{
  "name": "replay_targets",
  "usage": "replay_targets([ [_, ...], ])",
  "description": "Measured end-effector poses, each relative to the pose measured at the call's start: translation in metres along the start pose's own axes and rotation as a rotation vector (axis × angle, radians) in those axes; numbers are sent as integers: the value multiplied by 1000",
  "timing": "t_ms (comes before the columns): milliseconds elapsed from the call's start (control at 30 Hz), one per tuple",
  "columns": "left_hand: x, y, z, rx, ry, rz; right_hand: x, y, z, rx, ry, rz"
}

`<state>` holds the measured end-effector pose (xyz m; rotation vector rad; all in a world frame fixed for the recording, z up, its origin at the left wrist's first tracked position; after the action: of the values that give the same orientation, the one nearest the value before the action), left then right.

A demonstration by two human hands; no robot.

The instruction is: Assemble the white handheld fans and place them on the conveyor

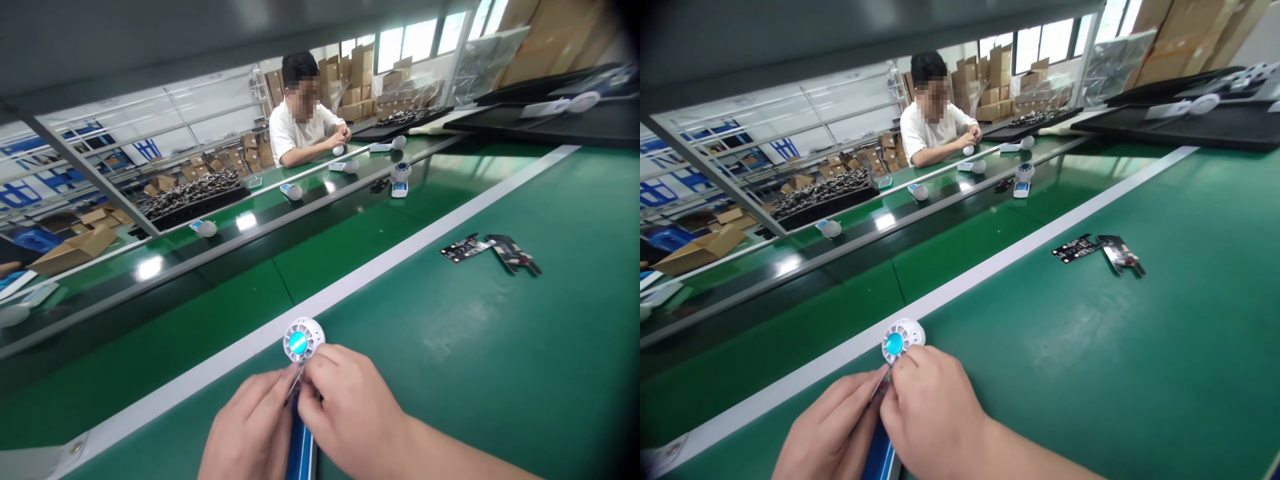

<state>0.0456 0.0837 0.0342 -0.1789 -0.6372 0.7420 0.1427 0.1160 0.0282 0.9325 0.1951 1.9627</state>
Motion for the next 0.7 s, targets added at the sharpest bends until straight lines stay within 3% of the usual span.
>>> replay_targets([
  [133, 1, -1, 2, -32, 17, 5, -3, 8, -1, -43, 0, 80],
  [300, 9, -1, 2, -139, 29, 80, -2, 2, -3, 27, 7, 19],
  [400, 7, 27, -1, -385, -17, 371, 4, -15, -4, 159, 44, -131],
  [500, -12, 78, -6, -561, -115, 791, 8, -39, -5, 281, 63, -325],
  [567, -23, 114, 11, -506, -224, 977, 9, -52, -3, 301, 37, -417],
  [700, -14, 170, 94, -163, -440, 1043, 9, -56, -3, 273, 7, -464],
])
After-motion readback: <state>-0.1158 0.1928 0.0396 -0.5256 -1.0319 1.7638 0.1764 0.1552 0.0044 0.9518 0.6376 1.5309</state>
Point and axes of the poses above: each hand's wrist, its own x-axis towards the middle knuckle, its own z-axis out of the back of the hand, y = z × x, the point moved 10 cm from there along x, towards the middle knuckle, and after that the axes turned 14 degrees about -x, right-handed, at the moved point
